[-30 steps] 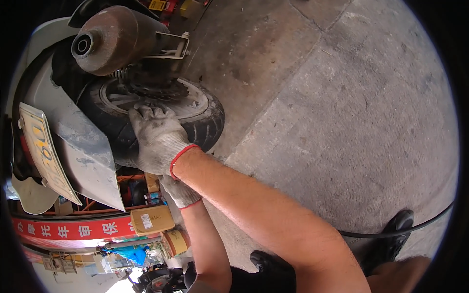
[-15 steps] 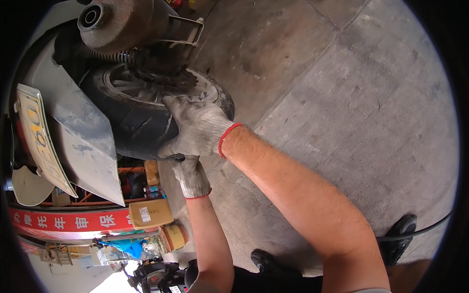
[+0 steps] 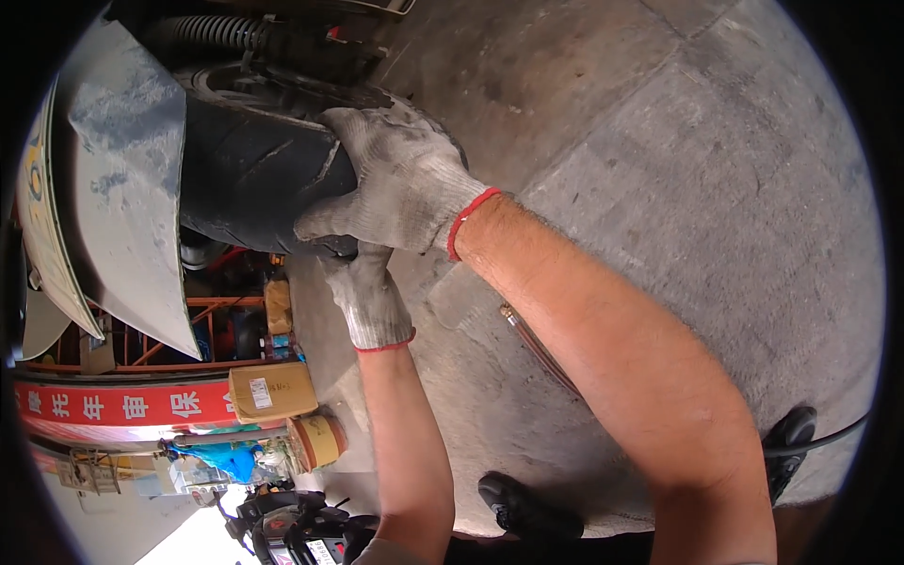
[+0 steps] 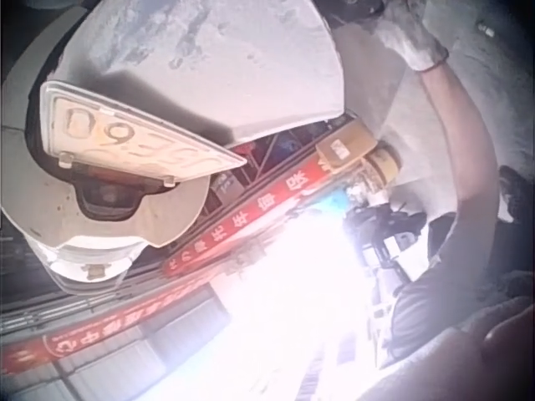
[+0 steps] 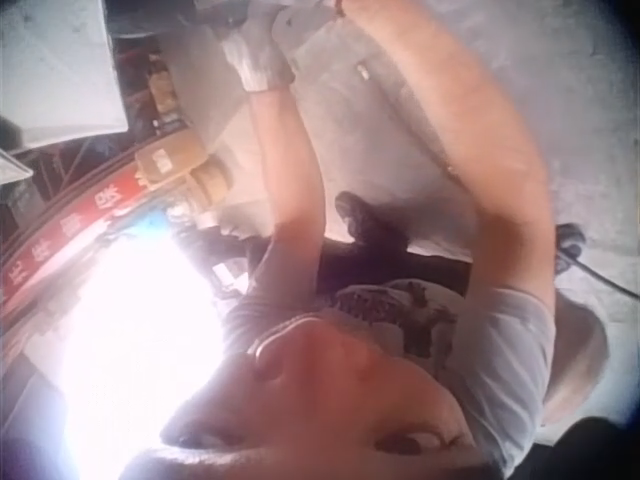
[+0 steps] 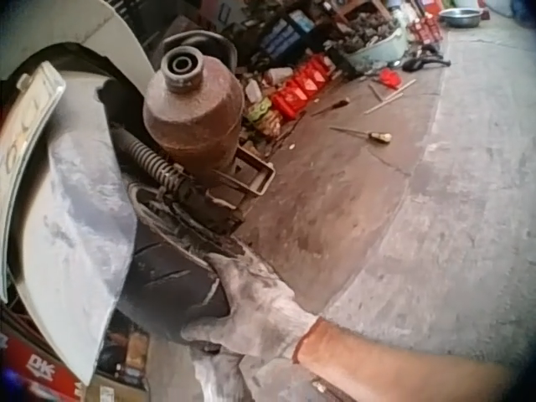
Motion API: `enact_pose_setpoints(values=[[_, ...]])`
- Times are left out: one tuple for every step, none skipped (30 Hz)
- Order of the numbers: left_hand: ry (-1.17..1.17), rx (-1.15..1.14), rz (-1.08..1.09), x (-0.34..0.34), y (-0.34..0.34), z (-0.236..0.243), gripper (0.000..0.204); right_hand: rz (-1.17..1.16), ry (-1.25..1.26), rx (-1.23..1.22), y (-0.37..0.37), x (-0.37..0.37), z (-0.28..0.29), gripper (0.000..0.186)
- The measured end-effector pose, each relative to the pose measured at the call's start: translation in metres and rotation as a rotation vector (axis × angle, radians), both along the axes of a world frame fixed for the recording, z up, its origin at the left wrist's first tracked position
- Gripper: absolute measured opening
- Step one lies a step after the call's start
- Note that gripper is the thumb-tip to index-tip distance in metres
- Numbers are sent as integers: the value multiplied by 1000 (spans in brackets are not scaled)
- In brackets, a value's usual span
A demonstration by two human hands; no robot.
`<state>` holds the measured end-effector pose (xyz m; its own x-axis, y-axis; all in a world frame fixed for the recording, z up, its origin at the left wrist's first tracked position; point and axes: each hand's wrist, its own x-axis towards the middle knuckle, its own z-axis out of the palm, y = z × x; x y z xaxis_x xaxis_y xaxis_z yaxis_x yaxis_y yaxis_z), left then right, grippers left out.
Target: The recorder is performing maintenance on a white scooter, using zip ties to secure parts and checking the rear wheel area.
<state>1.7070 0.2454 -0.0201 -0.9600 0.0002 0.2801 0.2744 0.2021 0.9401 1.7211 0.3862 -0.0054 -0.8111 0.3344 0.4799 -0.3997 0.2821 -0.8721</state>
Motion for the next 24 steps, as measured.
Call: enact_pose_setpoints(values=[[14,-2,-20,1,1,1,85,3,-1,7,0,0,0,92],[27,-2,-40,1,2,1,86,21,1,-10,0,0,-1,92],[25,7,-38,2,3,0,86,38,3,-29,-1,0,-2,91],[47,35,-75,2,4,-2,87,41,0,-20,-3,0,-2,91],[72,60,-111,2,4,-1,88,34,-18,-32,-5,0,-2,91],[74,65,-108,1,5,0,88,27,-35,-45,-6,-1,-2,91],[41,70,-79,1,5,1,88,29,-34,-40,-7,-2,-3,91],[5,77,-52,0,5,1,88,53,-24,-77,-6,-2,-4,92],[4,81,-51,-1,5,0,88,77,-15,-115,-6,-2,-5,94],[15,85,-69,-3,5,-2,87,77,-15,-112,-7,-3,-5,94],[25,88,-89,-5,4,-3,87,52,-3,-107,-8,-3,-6,94],[24,89,-90,-6,3,-4,87,26,10,-103,-8,-4,-7,94],[47,59,-98,-6,1,-5,85,24,9,-102,-8,-4,-9,94],[74,27,-105,-7,0,-3,84,45,0,-113,-8,-3,-6,94],[76,26,-106,-7,-1,-3,84,66,-9,-124,-8,-3,-4,94],[85,48,-121,-7,-1,-3,82,65,-7,-124,-8,-2,-3,94],[89,72,-138,-7,0,-3,80,50,-14,-99,-8,-2,-4,92],[86,74,-139,-5,2,-4,80,36,-20,-73,-7,-2,-5,91],[79,97,-143,-4,3,-5,78,34,-23,-72,-7,-2,-6,91],[78,119,-144,-3,4,-4,77,23,-15,-59,-7,-2,-5,92],[80,118,-141,-3,3,-4,77,12,-7,-45,-8,-2,-4,92],[101,94,-144,-5,1,-4,78,16,-5,-45,-9,-2,-3,92],[124,71,-146,-6,1,-3,79,30,-6,-76,-8,-2,-3,91],[128,73,-142,-6,2,-2,79,45,-6,-105,-8,-2,-3,91]])
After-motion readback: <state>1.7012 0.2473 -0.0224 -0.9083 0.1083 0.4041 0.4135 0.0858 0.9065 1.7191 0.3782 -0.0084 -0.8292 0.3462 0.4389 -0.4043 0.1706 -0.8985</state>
